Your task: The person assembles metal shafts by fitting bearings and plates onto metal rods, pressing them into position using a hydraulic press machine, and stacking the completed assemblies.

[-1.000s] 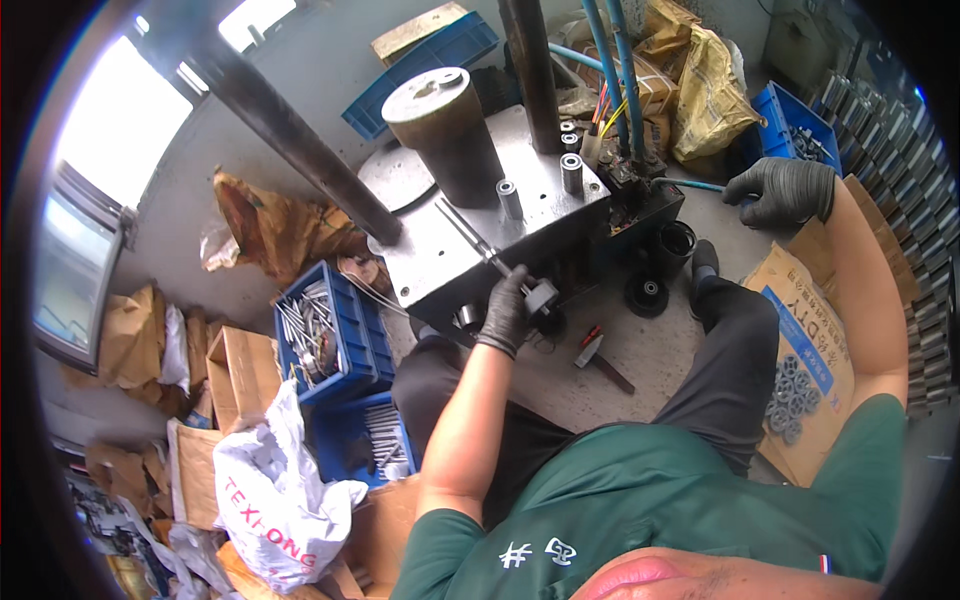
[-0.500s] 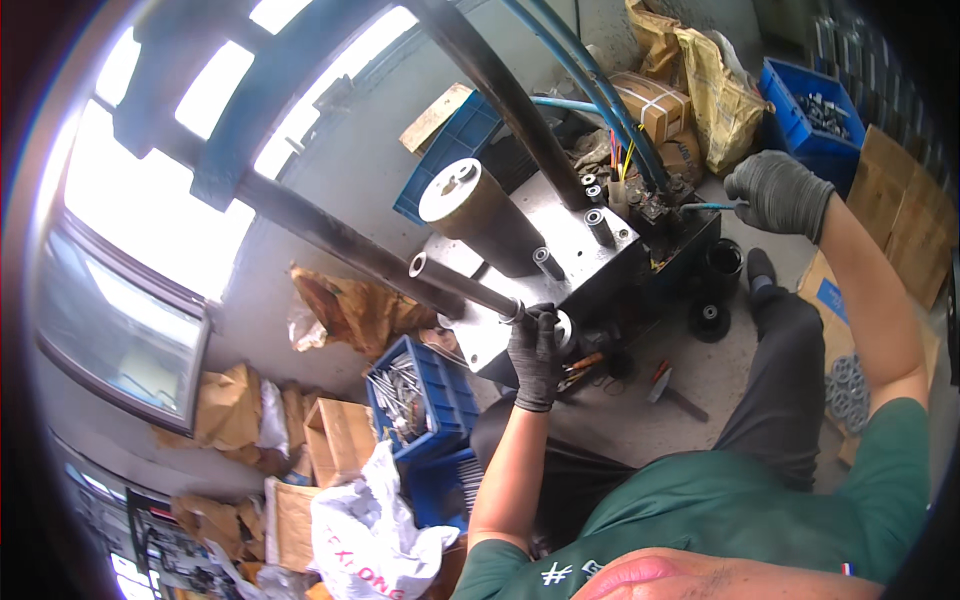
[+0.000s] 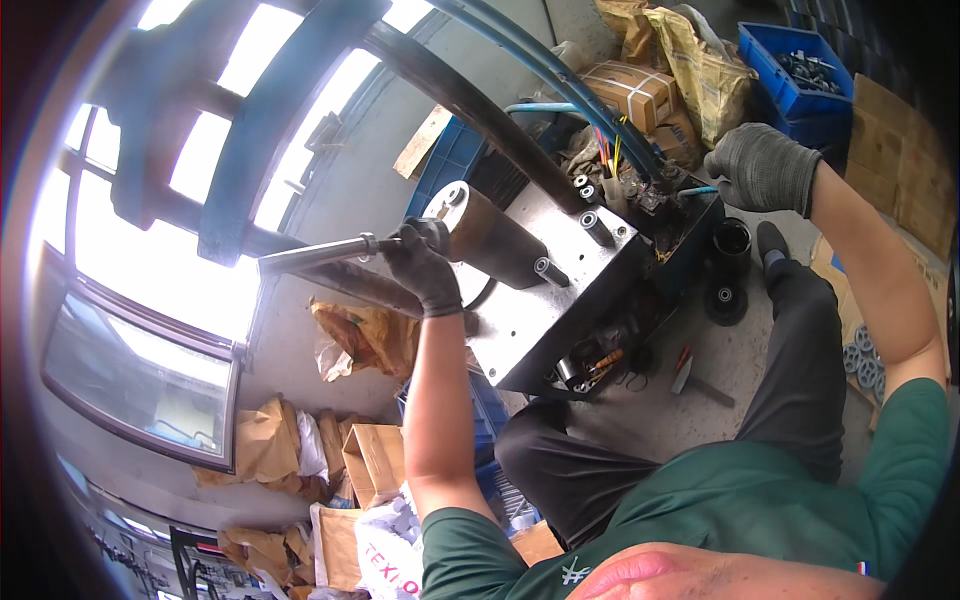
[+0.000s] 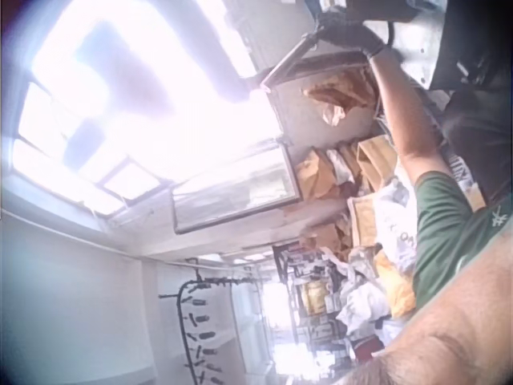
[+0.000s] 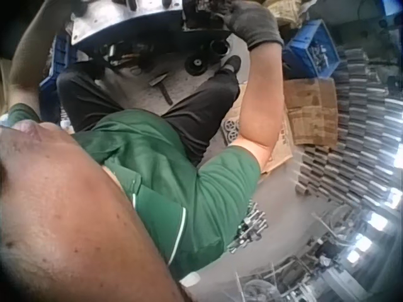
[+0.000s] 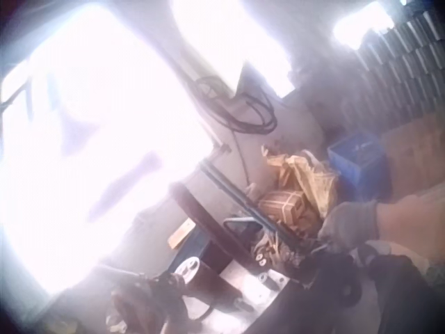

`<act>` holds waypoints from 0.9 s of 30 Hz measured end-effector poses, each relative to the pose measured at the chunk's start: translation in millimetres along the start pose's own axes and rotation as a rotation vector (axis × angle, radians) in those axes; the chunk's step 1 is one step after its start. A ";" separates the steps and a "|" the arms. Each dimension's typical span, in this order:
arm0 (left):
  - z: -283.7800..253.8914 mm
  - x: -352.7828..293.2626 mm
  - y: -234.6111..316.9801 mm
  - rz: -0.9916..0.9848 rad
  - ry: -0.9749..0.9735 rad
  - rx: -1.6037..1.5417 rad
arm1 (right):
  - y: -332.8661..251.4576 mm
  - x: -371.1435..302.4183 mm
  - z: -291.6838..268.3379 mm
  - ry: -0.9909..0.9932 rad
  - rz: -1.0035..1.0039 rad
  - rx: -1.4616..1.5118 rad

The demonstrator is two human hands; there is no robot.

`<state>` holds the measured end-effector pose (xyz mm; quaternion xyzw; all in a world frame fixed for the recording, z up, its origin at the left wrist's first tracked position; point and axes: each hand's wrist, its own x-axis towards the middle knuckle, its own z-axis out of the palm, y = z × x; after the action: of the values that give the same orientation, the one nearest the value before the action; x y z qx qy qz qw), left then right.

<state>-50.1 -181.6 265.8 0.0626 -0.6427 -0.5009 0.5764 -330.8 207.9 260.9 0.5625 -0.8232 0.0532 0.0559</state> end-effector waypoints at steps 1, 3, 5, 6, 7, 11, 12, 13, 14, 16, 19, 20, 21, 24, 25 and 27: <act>-5.1 15.0 -7.7 0.019 0.023 -0.046 | 0.4 -0.2 0.7 -0.003 0.007 0.004; -4.2 37.2 -16.6 -0.051 0.106 -0.009 | 4.0 -0.9 6.6 0.082 -0.038 0.054; -34.6 70.6 -34.5 0.027 0.170 0.398 | 1.3 1.0 7.1 0.071 -0.031 0.040; -40.9 81.7 -41.8 -0.019 0.150 0.553 | 2.6 5.0 9.3 0.067 -0.029 0.012; -33.6 87.4 -46.2 -0.058 0.127 0.700 | 3.6 7.1 8.4 0.068 -0.023 -0.022; -11.6 97.0 -53.5 -0.226 0.135 0.653 | 6.3 9.3 8.4 -0.029 -0.005 -0.022; -20.0 103.2 -65.6 -0.002 -0.010 0.983 | 4.0 7.2 8.5 -0.005 -0.005 0.000; -21.8 103.6 -68.1 0.232 -0.162 1.300 | 3.8 5.9 7.4 -0.011 -0.012 0.002; -25.3 101.1 -70.3 0.685 -0.246 1.557 | 3.9 5.0 6.7 0.009 -0.024 0.007; -15.3 102.1 -73.5 0.269 -0.112 1.197 | 11.3 3.1 16.8 0.075 -0.070 0.017; -6.6 99.5 -74.9 -0.154 0.024 0.804 | 13.5 3.8 16.3 0.020 -0.074 -0.015; -12.3 102.1 -75.5 -0.134 0.026 0.788 | 10.8 4.2 13.6 0.022 -0.083 -0.011; -18.0 104.6 -75.5 -0.112 0.027 0.772 | 7.4 3.3 10.5 0.004 -0.088 0.038; -20.7 103.6 -76.5 -0.120 0.015 0.798 | -0.6 -2.2 -0.3 -0.044 -0.092 0.109; -16.3 100.6 -74.4 -0.135 -0.007 0.819 | -2.0 -3.5 -2.5 -0.073 -0.088 0.133; -4.1 91.5 -74.8 -0.094 0.014 0.818 | 5.1 -9.0 10.7 -0.087 -0.086 0.165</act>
<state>-113.9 -280.8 273.7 0.3193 -0.7812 -0.2297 0.4848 -332.6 216.5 248.9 0.6016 -0.7929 0.0939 -0.0239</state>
